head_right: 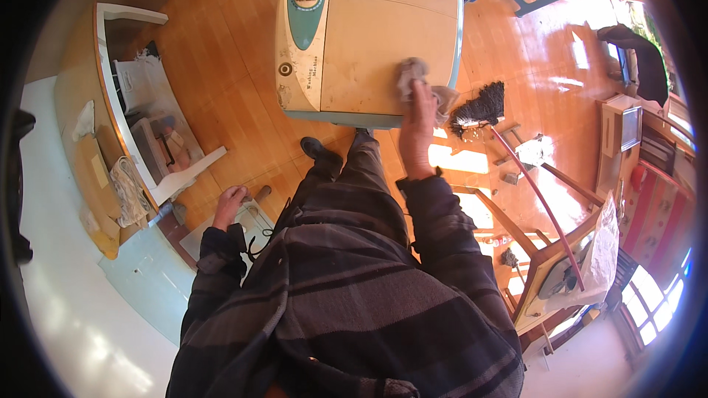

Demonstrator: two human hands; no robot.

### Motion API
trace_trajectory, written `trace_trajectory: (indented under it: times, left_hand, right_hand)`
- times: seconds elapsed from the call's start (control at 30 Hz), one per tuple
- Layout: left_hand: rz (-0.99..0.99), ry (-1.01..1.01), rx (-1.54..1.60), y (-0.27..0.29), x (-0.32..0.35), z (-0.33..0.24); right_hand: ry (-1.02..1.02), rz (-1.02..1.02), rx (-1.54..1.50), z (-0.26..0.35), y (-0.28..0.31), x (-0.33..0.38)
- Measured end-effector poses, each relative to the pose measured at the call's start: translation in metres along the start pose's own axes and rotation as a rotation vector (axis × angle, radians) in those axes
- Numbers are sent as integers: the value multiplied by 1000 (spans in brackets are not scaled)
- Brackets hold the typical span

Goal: The person mops the floor around a washing machine using a pink-handled mop, then wipes the top surface of the washing machine with a cloth. The person briefly steps outside and returns to continue wiping the washing machine.

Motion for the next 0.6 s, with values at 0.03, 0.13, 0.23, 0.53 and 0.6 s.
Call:
trace_trajectory:
  times: [0.03,0.13,0.23,0.53,0.6]
  left_hand:
    - [-20,13,-3,2,1,3]
    - [-30,41,64,2,8,6]
    - [-83,91,118,-3,19,5]
    - [-117,54,231,-39,43,1]
    - [-120,47,133,-41,41,-8]
  right_hand:
    - [120,132,137,23,-28,15]
    - [310,231,287,56,-58,32]
    - [485,372,381,60,-53,16]
    - [491,224,382,90,-99,-149]
    - [442,127,397,99,-113,-160]
Point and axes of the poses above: each hand's wrist, its own x-axis away from the middle knuckle, its own y-axis out of the back of the hand, z = x × y, the point moved 6 cm from there along -x, towards the middle knuckle, and after that the axes turned 10 degrees about -y, right-handed, at the moved point
